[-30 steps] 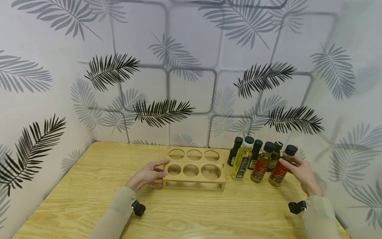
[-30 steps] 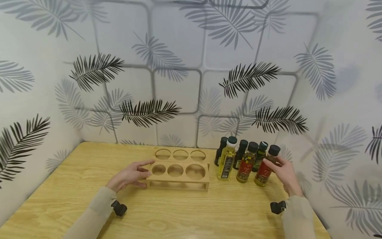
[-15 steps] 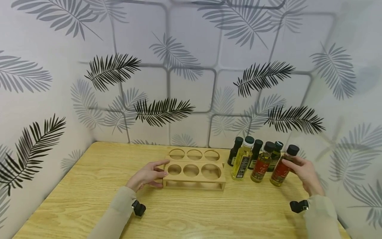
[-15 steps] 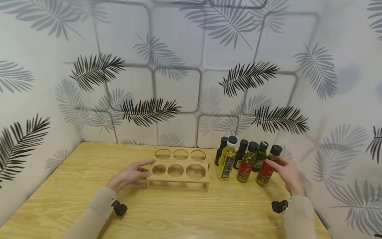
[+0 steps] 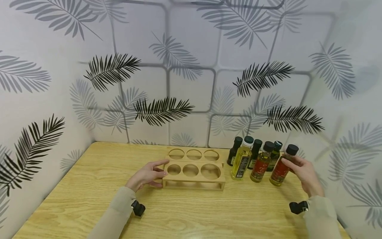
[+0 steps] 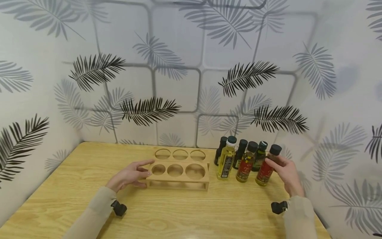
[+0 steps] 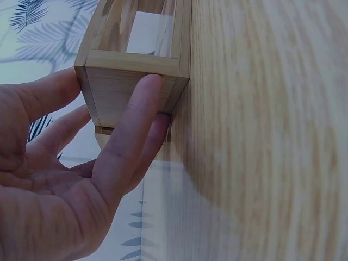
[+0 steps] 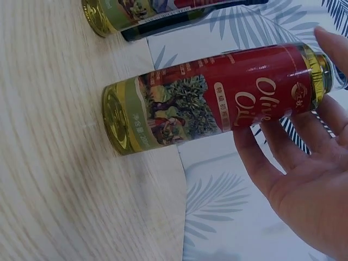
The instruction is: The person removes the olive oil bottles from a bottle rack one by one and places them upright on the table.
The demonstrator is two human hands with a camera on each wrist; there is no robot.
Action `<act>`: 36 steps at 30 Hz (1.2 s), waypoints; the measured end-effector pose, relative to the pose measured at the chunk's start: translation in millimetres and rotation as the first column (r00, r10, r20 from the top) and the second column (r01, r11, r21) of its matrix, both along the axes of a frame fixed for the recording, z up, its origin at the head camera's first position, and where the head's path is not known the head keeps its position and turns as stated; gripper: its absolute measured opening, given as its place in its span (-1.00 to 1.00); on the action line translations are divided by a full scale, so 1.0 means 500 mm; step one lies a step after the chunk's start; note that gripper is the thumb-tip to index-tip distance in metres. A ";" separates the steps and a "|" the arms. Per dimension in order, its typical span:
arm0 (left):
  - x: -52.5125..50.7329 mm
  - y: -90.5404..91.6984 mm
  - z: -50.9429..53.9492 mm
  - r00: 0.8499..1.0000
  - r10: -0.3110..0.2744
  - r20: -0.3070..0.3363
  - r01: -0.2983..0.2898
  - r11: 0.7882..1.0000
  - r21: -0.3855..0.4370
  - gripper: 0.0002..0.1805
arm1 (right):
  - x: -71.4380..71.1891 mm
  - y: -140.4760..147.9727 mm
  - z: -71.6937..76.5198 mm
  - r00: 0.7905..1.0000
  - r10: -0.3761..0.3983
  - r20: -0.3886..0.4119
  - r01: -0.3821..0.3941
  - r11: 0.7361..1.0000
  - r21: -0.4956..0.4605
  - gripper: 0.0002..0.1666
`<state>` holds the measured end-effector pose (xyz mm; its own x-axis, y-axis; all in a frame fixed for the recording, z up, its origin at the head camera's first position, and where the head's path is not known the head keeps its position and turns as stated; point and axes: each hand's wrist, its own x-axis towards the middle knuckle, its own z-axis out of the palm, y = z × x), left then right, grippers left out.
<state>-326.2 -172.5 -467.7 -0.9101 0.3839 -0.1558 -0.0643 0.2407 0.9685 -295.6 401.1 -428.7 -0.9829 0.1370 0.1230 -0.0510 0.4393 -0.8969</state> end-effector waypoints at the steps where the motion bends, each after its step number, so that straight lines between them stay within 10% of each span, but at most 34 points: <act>1: 0.000 0.000 0.001 1.000 0.001 0.000 -0.001 1.000 -0.001 -0.35 | 0.001 -0.001 -0.001 1.000 -0.011 -0.004 0.011 1.000 -0.008 -0.12; 7: -0.002 0.002 0.008 1.000 -0.004 -0.001 0.004 1.000 -0.001 -0.36 | 0.005 -0.019 -0.005 0.976 -0.211 -0.057 0.191 0.949 -0.252 -0.36; 15: 0.000 0.011 0.017 0.999 0.006 -0.045 -0.009 0.998 -0.064 -0.36 | 0.011 -0.066 -0.004 0.826 -0.553 -0.110 0.447 0.761 -0.471 -0.62; 21: 0.000 0.013 0.016 0.998 0.014 -0.059 -0.020 0.996 -0.093 -0.36 | 0.015 -0.110 -0.016 0.755 -0.638 -0.151 0.493 0.705 -0.510 -0.76; 26: -0.002 0.012 0.014 0.998 0.013 -0.061 -0.018 0.996 -0.082 -0.36 | 0.018 -0.159 -0.016 0.806 -0.578 -0.129 0.458 0.746 -0.484 -0.76; 36: -0.002 0.011 0.013 0.998 0.006 -0.057 -0.011 0.996 -0.091 -0.36 | 0.028 -0.271 -0.021 0.955 -0.293 -0.043 0.274 0.931 -0.242 -0.55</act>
<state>-327.4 -167.0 -461.3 -0.9217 0.3624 -0.1382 -0.0127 0.3280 0.9446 -281.5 265.8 -439.4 -0.8876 0.4423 0.1283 -0.0277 0.2267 -0.9736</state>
